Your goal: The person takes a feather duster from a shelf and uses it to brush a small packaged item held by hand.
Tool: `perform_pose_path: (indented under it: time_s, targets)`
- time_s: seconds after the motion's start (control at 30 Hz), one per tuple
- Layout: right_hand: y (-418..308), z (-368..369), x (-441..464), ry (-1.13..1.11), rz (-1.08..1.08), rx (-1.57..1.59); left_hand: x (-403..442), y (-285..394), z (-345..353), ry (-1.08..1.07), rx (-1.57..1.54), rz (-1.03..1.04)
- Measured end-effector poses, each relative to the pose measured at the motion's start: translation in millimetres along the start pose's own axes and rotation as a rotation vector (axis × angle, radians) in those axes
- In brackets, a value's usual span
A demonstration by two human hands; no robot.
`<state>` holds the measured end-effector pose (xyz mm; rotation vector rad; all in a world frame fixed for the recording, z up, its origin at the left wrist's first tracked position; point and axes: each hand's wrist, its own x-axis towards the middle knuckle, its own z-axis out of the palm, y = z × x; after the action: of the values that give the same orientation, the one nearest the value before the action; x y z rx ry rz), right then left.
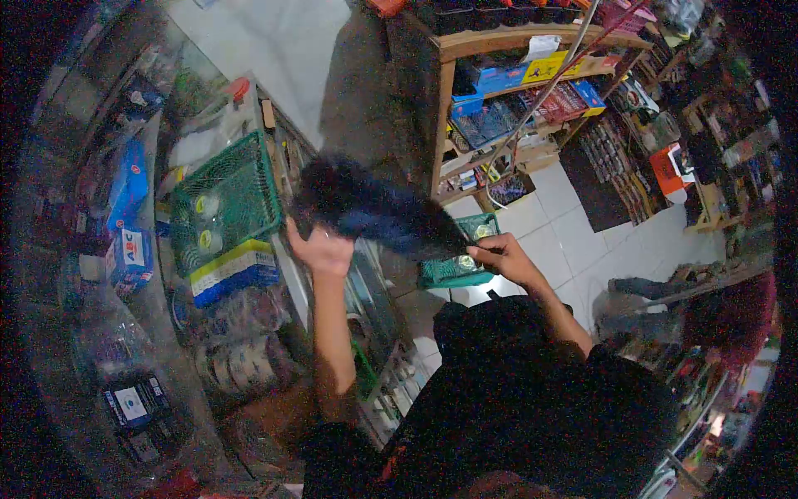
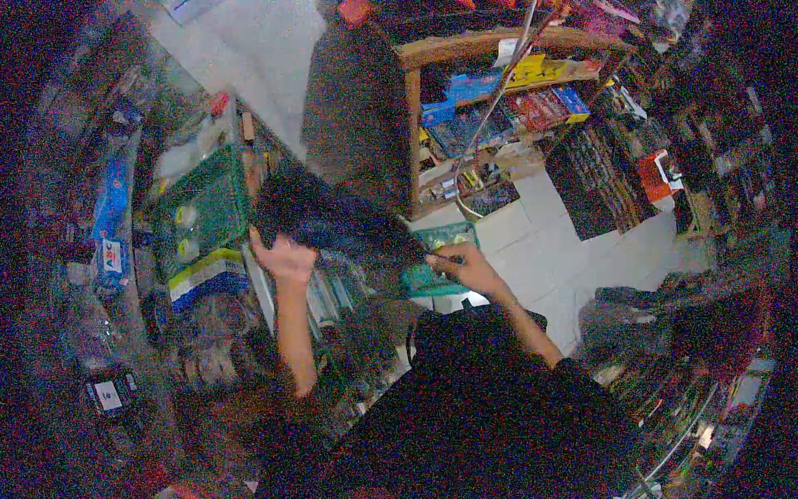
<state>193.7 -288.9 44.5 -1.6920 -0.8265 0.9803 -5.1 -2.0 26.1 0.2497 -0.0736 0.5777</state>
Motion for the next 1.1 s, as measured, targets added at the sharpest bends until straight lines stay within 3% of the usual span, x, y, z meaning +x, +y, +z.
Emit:
perform_pose_path:
  time_s: [0.1, 0.2, 0.3, 0.37, 0.43, 0.53, 0.57, 0.63, 0.7, 0.77, 0.8, 0.93, 1.03, 1.1]
  targets:
    - [13, -11, 1, -0.139, -0.011, -0.069, -3, -7, 18, 0.183, 0.079, 0.075]
    - [6, -5, -2, 0.005, -0.068, -0.025, 9, -5, 3, 0.3, 0.18, 0.202]
    - [7, -12, 0, -0.074, 0.102, -0.05, -2, -11, 30, 0.172, 0.01, 0.028]
    - [3, -14, 0, -0.098, 0.073, -0.045, 3, -6, 33, -0.011, -0.036, -0.018]
    - [5, -16, 2, -0.086, 0.062, -0.035, 1, -12, 48, 0.361, 0.16, 0.145]
    - [11, -16, 2, -0.058, 0.124, -0.011, -1, -5, 24, 0.066, -0.051, -0.013]
    - [11, -18, 2, -0.095, 0.109, -0.03, -3, -8, 25, 0.044, 0.02, -0.017]
    - [6, -20, 0, -0.174, 0.074, -0.072, 5, -10, 24, 0.128, 0.162, 0.141]
    - [2, -11, -4, -0.099, 0.058, -0.094, 0, -8, -14, 0.15, 0.126, 0.169]
    - [21, -11, -1, -0.078, 0.097, -0.073, 5, -11, 14, 0.219, 0.192, 0.208]
    - [17, -10, -3, -0.093, 0.181, -0.017, 2, -12, 35, 0.287, 0.049, 0.138]
    - [7, -6, -9, -0.078, 0.011, 0.0, 7, -15, 33, 0.203, 0.071, 0.158]
    - [7, -5, -7, 0.031, -0.005, -0.02, 0, -11, 38, 0.462, 0.077, 0.066]
    - [12, -9, -6, -0.041, 0.026, -0.017, -2, -7, 24, 0.021, -0.204, -0.06]
